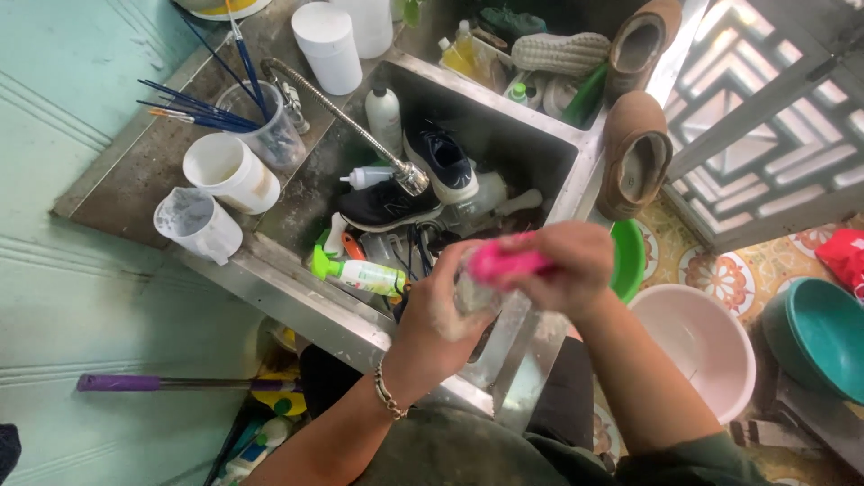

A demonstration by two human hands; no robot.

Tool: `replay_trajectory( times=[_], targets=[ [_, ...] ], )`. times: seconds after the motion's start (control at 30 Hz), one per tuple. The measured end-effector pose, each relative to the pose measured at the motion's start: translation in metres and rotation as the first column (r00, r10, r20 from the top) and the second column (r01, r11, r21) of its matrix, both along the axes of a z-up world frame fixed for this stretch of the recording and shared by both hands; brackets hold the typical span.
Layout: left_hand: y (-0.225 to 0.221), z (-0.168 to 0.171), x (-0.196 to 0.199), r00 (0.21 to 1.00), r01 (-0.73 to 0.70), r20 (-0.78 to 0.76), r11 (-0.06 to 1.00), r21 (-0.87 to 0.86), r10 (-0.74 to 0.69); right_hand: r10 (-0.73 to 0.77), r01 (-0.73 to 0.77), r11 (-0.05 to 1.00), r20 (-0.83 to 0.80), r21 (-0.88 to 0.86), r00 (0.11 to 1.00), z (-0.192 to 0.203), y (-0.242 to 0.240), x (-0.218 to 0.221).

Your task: Scrubbing and cleaning a pair of sneakers in a sink using a brush and soap

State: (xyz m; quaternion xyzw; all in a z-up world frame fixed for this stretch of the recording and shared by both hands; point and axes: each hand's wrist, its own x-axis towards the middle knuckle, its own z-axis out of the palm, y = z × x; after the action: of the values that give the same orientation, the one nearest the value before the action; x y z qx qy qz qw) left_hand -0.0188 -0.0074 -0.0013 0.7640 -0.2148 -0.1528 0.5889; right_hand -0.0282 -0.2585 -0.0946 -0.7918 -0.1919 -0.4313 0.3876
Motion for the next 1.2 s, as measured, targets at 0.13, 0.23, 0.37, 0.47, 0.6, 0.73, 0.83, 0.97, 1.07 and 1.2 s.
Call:
replay_trajectory(
  times=[0.13, 0.23, 0.37, 0.47, 0.6, 0.73, 0.83, 0.97, 1.07, 1.2],
  targets=[
    [0.000, 0.016, -0.004, 1.000, -0.017, 0.008, 0.997, 0.072, 0.016, -0.104, 0.104, 0.995, 0.006, -0.004, 0.995, 0.036, 0.037, -0.009],
    [0.006, 0.009, -0.004, 0.999, -0.020, 0.040, 1.000, 0.019, 0.019, -0.114, 0.114, 0.993, 0.012, -0.032, 0.993, 0.042, 0.075, -0.024],
    [0.021, 0.024, 0.006, 0.998, -0.029, 0.047, 0.999, -0.016, 0.030, -0.284, 0.279, 0.958, 0.077, 0.061, 0.956, 0.020, 0.044, -0.006],
    [0.033, 0.025, 0.020, 0.996, -0.080, 0.037, 0.997, 0.023, 0.079, -0.361, 0.373, 0.908, -0.095, 0.192, 0.928, -0.021, 0.023, -0.022],
    [0.040, 0.004, 0.037, 0.944, -0.222, 0.237, 0.974, -0.052, 0.228, -0.270, 0.356, 0.776, -0.236, 0.520, 0.934, -0.030, 0.066, -0.031],
    [0.029, -0.017, 0.038, 0.970, -0.209, 0.090, 0.962, -0.175, 0.227, -0.263, 0.363, 0.795, -0.263, 0.486, 0.928, -0.061, 0.099, -0.018],
    [0.025, -0.046, 0.047, 0.960, -0.269, -0.005, 0.921, -0.281, 0.279, -0.300, 0.396, 0.788, -0.267, 0.471, 0.916, -0.039, 0.119, -0.017],
    [0.027, -0.029, 0.053, 0.946, -0.186, 0.219, 0.954, -0.235, 0.239, -0.258, 0.313, 0.869, -0.188, 0.383, 0.948, -0.020, 0.149, -0.039],
    [0.028, -0.016, 0.046, 0.970, -0.224, 0.037, 0.942, -0.251, 0.241, -0.328, 0.366, 0.863, -0.164, 0.348, 0.930, -0.056, 0.116, -0.020],
    [0.026, -0.011, 0.046, 0.962, -0.262, 0.007, 0.936, -0.237, 0.271, -0.399, 0.434, 0.845, -0.173, 0.313, 0.901, -0.038, 0.132, -0.023]
  ],
)
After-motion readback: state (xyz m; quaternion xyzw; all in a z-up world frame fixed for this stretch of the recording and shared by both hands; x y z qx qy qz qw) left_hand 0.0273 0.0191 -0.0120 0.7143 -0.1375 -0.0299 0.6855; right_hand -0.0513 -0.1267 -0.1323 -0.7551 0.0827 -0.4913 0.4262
